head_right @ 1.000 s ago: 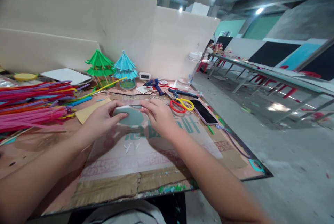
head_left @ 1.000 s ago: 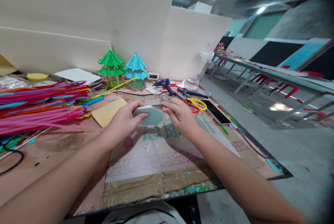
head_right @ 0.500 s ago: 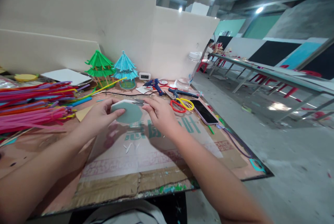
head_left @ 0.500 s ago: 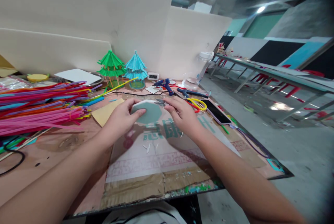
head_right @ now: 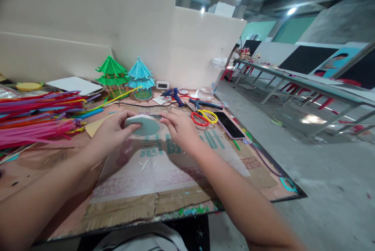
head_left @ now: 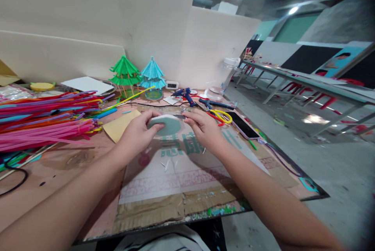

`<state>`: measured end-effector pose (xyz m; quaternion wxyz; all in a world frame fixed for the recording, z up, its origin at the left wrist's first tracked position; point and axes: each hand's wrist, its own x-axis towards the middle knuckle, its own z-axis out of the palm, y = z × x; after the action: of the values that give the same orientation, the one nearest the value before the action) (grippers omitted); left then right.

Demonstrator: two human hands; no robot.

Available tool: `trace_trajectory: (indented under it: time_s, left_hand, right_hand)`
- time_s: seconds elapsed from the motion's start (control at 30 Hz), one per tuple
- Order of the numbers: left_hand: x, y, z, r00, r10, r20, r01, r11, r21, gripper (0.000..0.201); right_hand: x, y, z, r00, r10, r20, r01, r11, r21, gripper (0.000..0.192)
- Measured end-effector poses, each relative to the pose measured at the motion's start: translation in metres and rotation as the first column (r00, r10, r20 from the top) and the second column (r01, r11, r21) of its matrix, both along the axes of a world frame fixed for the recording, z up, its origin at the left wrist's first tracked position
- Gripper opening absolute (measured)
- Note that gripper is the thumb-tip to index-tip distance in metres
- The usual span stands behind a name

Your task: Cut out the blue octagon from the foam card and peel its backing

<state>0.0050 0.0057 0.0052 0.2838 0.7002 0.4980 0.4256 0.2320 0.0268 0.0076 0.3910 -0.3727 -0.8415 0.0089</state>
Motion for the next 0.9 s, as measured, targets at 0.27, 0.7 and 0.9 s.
trace_trajectory:
  time_s: [0.27,0.7,0.9]
  left_hand:
    - [-0.0022,0.0013,0.0006,1.000,0.019,0.014,-0.019,1.000,0.000,0.019]
    - [-0.0010,-0.0018,0.0008,0.999,0.008,-0.036,-0.007,0.999,0.036,0.018]
    - [-0.0004,-0.0008,0.0018,1.000,-0.010,0.017,0.010,1.000,-0.017,0.022]
  right_hand:
    - [0.0003,0.0009,0.0011,1.000,0.008,-0.025,-0.008,1.000,0.001,0.030]
    - [-0.0013,-0.0003,-0.0009,0.999,0.039,0.001,-0.039,0.999,0.026,0.031]
    - [-0.0013,0.0004,-0.0016,0.999,0.017,-0.038,-0.017,1.000,0.009,0.029]
